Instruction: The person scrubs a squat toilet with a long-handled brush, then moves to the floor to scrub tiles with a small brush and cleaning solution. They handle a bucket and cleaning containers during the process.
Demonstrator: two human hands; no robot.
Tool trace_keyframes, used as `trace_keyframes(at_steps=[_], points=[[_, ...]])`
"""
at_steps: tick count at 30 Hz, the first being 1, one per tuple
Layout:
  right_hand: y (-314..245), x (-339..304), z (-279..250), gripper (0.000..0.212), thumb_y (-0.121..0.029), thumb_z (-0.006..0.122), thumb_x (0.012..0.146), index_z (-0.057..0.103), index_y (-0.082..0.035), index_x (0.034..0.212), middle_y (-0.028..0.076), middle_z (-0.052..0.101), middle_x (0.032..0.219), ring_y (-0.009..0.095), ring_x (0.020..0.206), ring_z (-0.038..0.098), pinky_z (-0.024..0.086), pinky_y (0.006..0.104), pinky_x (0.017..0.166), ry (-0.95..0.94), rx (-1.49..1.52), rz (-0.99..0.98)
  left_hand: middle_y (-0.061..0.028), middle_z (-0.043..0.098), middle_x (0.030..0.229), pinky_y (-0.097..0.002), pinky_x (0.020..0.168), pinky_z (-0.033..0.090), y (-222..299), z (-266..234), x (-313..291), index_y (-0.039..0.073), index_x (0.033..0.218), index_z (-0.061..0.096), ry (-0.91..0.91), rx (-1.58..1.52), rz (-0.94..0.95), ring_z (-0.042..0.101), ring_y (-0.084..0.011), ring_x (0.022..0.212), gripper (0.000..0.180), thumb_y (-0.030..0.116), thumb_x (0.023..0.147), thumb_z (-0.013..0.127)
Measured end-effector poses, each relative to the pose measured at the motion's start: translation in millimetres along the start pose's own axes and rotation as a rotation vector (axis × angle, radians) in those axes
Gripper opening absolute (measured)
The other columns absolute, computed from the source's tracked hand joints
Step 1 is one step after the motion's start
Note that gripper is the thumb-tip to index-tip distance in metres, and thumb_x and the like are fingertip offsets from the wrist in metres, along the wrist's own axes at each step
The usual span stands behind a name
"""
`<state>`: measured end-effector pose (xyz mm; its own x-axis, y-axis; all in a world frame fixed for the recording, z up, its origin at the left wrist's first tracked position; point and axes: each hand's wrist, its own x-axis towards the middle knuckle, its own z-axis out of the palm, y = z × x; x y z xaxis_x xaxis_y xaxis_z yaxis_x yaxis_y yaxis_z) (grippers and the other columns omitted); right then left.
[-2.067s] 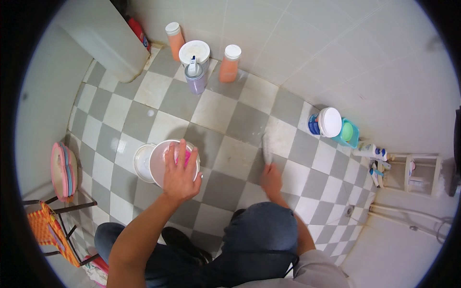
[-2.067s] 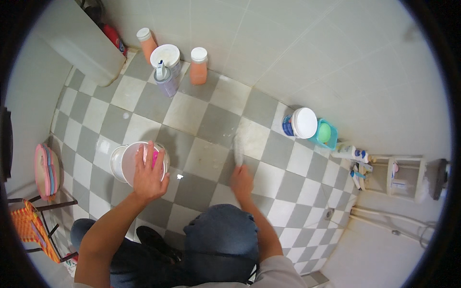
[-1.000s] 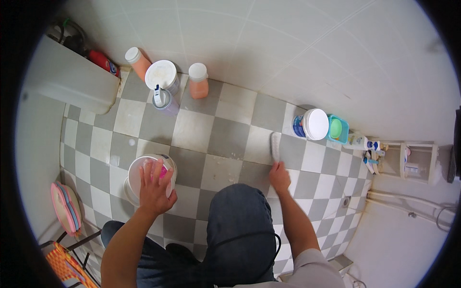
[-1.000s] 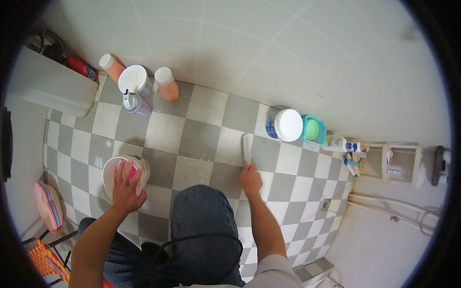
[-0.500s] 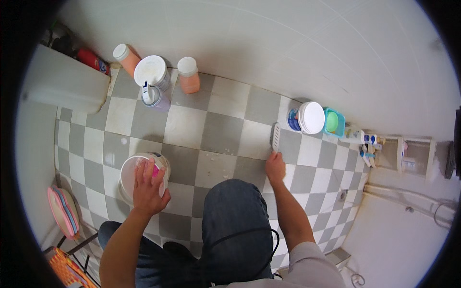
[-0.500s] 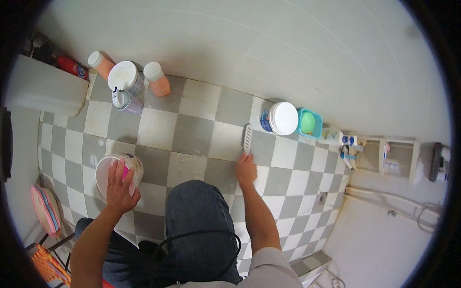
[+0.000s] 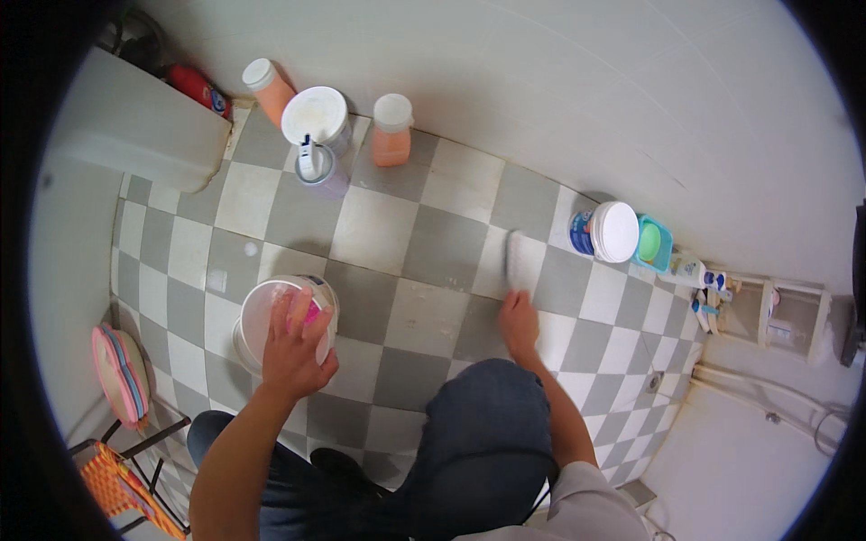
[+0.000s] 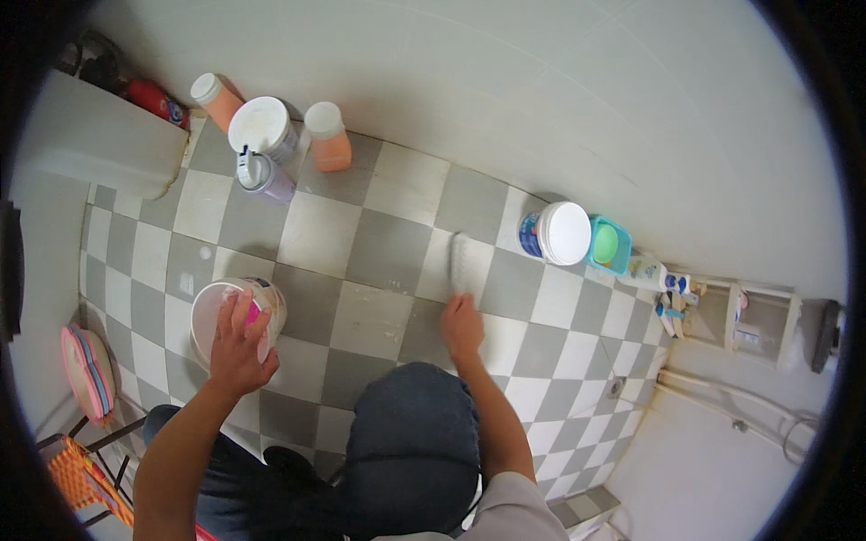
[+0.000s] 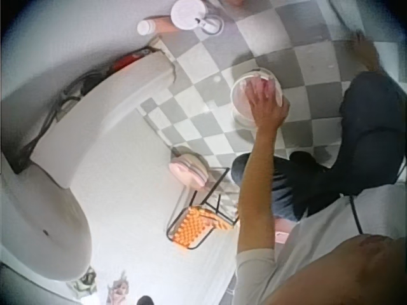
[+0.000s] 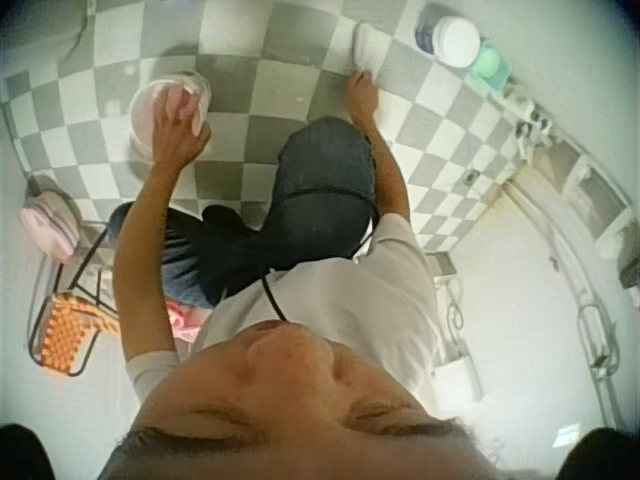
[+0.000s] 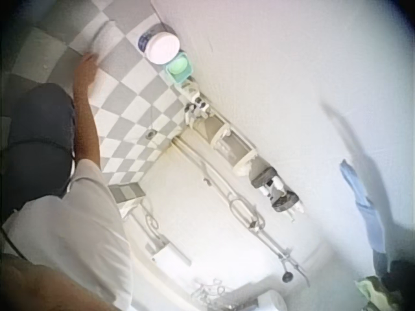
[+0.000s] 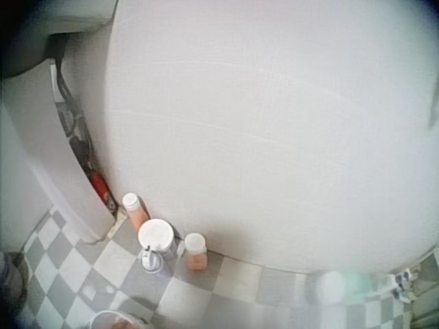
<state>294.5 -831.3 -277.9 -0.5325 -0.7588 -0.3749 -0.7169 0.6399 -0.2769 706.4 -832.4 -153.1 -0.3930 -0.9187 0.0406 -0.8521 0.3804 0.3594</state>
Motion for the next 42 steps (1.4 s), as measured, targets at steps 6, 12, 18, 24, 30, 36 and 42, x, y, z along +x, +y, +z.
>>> trace_keyframes(at_steps=[6,12,18,24,30,36,42], points=[[52,-68,3,0.032,-0.031,0.051,0.103,0.055,-0.009,0.126,0.022,0.068,0.088,0.043,0.086,0.068,0.051,0.0492,0.075,-0.279,0.199,-0.025,-0.0172,0.041,0.155,-0.061,0.115,0.035,0,-9,2,0.02,0.138,0.056,-0.006,-0.003,-0.036,0.039,-0.0492,0.138,0.071,0.02,0.069,0.075],[8,-30,-19,0.058,-0.014,0.049,0.103,0.036,-0.021,0.159,0.018,0.07,0.097,0.037,0.089,0.069,0.052,0.0461,0.079,-0.208,0.377,-0.177,-0.0197,0.038,0.156,-0.0575,0.115,0.037,-5,-8,-10,0.017,0.139,0.053,-0.056,0.027,-0.068,0.038,-0.0501,0.139,0.073,0.02,0.07,0.075],[38,-92,7,0.043,-0.019,0.051,0.105,0.056,-0.024,0.147,0.018,0.071,0.12,0.035,0.106,0.07,0.053,0.0439,0.082,-0.276,0.029,-0.485,-0.0186,0.039,0.156,-0.0566,0.114,0.039,-2,-15,-3,0.018,0.137,0.055,-0.045,-0.005,-0.06,0.037,-0.0485,0.14,0.07,0.019,0.071,0.075],[-50,16,-4,0.043,-0.024,0.05,0.104,0.056,-0.022,0.147,0.022,0.071,0.09,0.04,0.081,0.069,0.051,0.0496,0.071,-0.031,0.126,-0.418,-0.0152,0.039,0.157,-0.0558,0.115,0.039,0,-8,-1,0.02,0.137,0.055,-0.045,-0.03,-0.065,0.038,-0.0451,0.14,0.07,0.02,0.07,0.076],[11,-62,17,0.05,-0.02,0.046,0.104,0.047,-0.026,0.153,0.019,0.072,0.106,0.04,0.09,0.07,0.055,0.0497,0.075,-0.282,-0.233,-0.631,-0.0147,0.038,0.157,-0.0553,0.116,0.038,-5,-15,-6,0.021,0.138,0.054,-0.06,-0.006,-0.08,0.039,-0.0451,0.14,0.07,0.021,0.071,0.076],[-34,84,-11,0.043,-0.027,0.047,0.104,0.059,-0.02,0.144,0.019,0.073,0.104,0.044,0.078,0.068,0.054,0.0483,0.066,0.319,0.027,-0.467,-0.0136,0.038,0.157,-0.0567,0.116,0.037,0,-7,6,0.022,0.138,0.055,-0.029,-0.031,-0.059,0.039,-0.0451,0.139,0.07,0.021,0.071,0.076],[-55,15,20,0.043,-0.027,0.048,0.103,0.061,-0.02,0.143,0.02,0.073,0.095,0.039,0.072,0.069,0.051,0.0485,0.062,0.07,0.004,-0.529,-0.0109,0.039,0.156,-0.0581,0.116,0.036,-5,-10,-4,0.023,0.136,0.058,-0.038,-0.041,-0.107,0.04,-0.0444,0.138,0.07,0.021,0.069,0.077]])
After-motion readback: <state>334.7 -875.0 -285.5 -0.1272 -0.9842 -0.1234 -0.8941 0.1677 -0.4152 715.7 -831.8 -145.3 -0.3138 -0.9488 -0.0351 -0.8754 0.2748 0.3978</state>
